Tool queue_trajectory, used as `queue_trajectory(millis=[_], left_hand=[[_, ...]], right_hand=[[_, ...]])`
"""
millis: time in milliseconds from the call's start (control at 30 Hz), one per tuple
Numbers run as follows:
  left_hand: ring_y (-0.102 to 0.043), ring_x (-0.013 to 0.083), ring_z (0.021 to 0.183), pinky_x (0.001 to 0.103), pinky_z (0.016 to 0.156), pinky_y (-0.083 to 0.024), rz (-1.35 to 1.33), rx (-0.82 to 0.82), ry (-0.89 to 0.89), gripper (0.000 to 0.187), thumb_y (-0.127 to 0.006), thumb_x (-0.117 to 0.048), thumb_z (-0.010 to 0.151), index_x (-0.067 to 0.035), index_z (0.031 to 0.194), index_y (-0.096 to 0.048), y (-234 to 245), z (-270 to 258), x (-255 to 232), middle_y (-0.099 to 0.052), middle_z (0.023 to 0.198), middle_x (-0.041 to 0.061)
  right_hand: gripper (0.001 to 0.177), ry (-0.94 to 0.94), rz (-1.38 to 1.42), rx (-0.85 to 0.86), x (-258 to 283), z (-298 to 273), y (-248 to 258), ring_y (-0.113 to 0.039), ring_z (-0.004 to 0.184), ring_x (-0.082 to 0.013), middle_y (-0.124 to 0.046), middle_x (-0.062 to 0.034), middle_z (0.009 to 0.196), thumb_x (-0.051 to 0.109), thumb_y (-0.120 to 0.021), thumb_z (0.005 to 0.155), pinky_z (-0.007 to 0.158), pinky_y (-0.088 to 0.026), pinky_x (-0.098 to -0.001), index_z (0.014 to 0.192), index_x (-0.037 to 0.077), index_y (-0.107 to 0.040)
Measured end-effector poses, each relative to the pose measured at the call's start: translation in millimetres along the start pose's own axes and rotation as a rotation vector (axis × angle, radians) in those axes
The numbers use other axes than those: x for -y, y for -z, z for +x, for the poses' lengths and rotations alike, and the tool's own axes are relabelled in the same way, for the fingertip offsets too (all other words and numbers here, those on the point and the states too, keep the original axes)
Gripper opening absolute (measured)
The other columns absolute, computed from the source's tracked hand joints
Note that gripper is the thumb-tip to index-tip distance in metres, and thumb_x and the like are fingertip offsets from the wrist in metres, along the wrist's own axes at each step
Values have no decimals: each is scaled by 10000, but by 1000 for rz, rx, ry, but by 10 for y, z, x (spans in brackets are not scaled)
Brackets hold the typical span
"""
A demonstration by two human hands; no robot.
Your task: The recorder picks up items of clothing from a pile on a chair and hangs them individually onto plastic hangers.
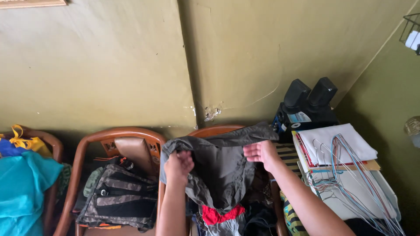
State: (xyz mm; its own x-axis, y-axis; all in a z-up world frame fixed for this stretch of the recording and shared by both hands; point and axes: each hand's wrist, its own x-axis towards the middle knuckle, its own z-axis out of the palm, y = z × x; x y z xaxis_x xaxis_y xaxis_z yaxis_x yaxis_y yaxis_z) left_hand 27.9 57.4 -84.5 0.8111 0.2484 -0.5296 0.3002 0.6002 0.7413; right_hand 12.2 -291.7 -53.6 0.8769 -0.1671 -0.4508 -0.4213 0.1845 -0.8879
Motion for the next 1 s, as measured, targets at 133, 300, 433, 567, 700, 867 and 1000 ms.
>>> queue_trajectory(millis=[133,300,433,567,700,867,1000], left_hand=[[-671,183,804,385,746,-581,-282,-31,-118,171,-592,-263,972,-137,1073,-647,-137,-284,-269,-690,969,30],[-656,173,933,356,852,-558,-223,-145,-596,219,-600,-145,993,-74,1193,-651,-93,-335,-341,-699,1083,29],[-667,218,1033,362,921,-558,-267,31,-636,303,-517,-216,1033,-24,1233,-637,307,264,-197,-702,1166,59],[-670,225,1026,372,911,-566,-212,71,-523,294,-533,-219,1027,-31,1224,-642,642,279,-290,-702,1161,68],[-674,234,1017,386,898,-575,-160,143,-390,281,-555,-223,1018,-40,1212,-647,807,262,-470,-701,1155,79],[-680,245,1006,403,882,-588,-89,248,-218,267,-583,-227,1008,-52,1196,-655,852,170,-728,-700,1147,94],[-684,255,997,416,869,-598,-26,343,-67,256,-605,-231,999,-61,1183,-660,862,211,-797,-700,1141,106]], right_hand=[[403,124,161,-33,75,-107,-157,-713,906,-274,-721,-119,1059,356,-382,993,758,-598,-467,1110,65,-635],[313,329,218,-103,-63,42,-171,-657,950,-212,-707,-61,1101,299,-477,999,786,-558,-414,1139,75,-645],[268,659,359,-141,-227,240,-52,-636,1061,-155,-691,-44,1181,221,-572,1016,931,-508,-325,1199,47,-659],[316,860,96,-337,-353,481,301,-607,1189,-180,-661,-67,1291,252,-531,1074,1033,-465,-337,1272,23,-623],[327,1054,-75,-304,-685,949,794,-596,1240,-261,-645,-138,1348,250,-535,1116,1080,-460,-383,1312,-2,-605],[342,918,-178,-286,-422,721,854,-588,1246,-275,-636,-144,1361,262,-529,1090,1075,-454,-384,1314,15,-602],[359,780,-216,-246,-199,494,880,-577,1246,-274,-621,-143,1365,275,-533,1063,1066,-446,-388,1314,25,-591]])
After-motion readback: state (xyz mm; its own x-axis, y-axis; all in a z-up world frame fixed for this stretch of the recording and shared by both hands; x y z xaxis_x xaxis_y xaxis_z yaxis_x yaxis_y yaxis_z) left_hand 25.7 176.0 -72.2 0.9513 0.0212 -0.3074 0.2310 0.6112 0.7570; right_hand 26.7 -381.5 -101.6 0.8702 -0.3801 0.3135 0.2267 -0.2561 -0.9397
